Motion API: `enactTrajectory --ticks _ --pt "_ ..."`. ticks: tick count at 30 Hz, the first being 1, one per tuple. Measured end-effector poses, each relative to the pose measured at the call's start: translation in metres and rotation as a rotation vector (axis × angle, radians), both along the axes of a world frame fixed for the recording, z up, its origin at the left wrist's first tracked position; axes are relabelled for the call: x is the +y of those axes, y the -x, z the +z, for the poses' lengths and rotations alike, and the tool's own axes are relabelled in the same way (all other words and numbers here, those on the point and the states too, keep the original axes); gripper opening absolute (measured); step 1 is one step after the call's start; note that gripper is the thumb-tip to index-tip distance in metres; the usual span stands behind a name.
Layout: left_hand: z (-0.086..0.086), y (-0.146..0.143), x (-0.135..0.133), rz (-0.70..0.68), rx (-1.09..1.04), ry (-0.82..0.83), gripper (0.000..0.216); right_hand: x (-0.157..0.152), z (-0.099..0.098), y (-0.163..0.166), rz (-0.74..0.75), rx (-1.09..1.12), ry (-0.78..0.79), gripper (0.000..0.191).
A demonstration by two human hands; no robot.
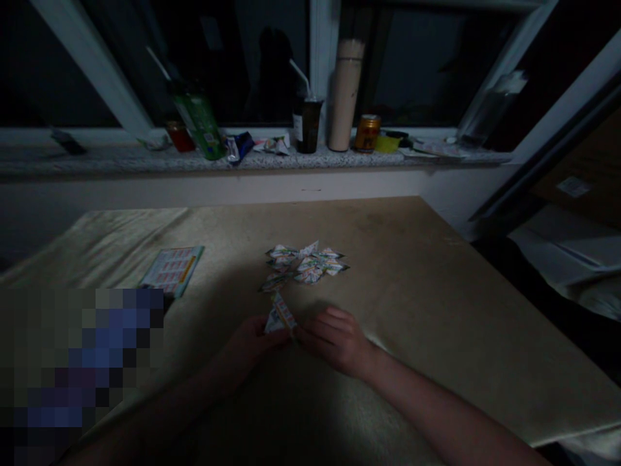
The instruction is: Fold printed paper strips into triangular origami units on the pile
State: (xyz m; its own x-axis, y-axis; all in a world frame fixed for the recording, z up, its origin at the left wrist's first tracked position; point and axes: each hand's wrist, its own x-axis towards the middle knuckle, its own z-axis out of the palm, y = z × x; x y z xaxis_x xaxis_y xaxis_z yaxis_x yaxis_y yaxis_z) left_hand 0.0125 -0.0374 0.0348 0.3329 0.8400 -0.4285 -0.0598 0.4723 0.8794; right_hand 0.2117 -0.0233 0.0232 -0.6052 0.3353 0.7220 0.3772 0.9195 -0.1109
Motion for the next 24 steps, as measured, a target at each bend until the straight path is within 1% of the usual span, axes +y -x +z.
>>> enactTrajectory --ticks 4,7,10,12,14,16,20,24 --pt "0.002 0.0 0.0 0.017 0.029 -0.016 0.028 0.002 -0.001 -0.002 0.01 -0.039 0.013 0.02" --pt "0.003 0.001 0.001 0.017 0.078 -0.061 0.027 0.002 0.0 -0.001 0.024 -0.016 0.075 0.021" --pt "0.003 0.002 0.001 0.009 0.12 -0.075 0.028 0.0 0.002 0.001 0.006 0.082 0.208 0.016" --pt "0.003 0.003 0.001 0.003 0.151 -0.1 0.028 -0.002 0.002 0.003 -0.051 0.129 0.326 0.016" --pt "0.003 0.004 0.001 -0.002 0.182 -0.145 0.026 -0.004 0.002 0.005 -0.118 0.136 0.453 0.016" --pt "0.003 0.004 0.001 -0.026 0.209 -0.184 0.024 -0.004 0.0 0.007 -0.137 0.103 0.575 0.017" --pt "0.004 0.004 0.001 -0.113 0.238 -0.226 0.025 -0.006 0.001 0.012 -0.047 0.051 0.765 0.026" --pt "0.001 0.005 0.001 -0.154 0.228 -0.242 0.027 -0.009 0.003 0.016 0.027 0.12 0.893 0.029"
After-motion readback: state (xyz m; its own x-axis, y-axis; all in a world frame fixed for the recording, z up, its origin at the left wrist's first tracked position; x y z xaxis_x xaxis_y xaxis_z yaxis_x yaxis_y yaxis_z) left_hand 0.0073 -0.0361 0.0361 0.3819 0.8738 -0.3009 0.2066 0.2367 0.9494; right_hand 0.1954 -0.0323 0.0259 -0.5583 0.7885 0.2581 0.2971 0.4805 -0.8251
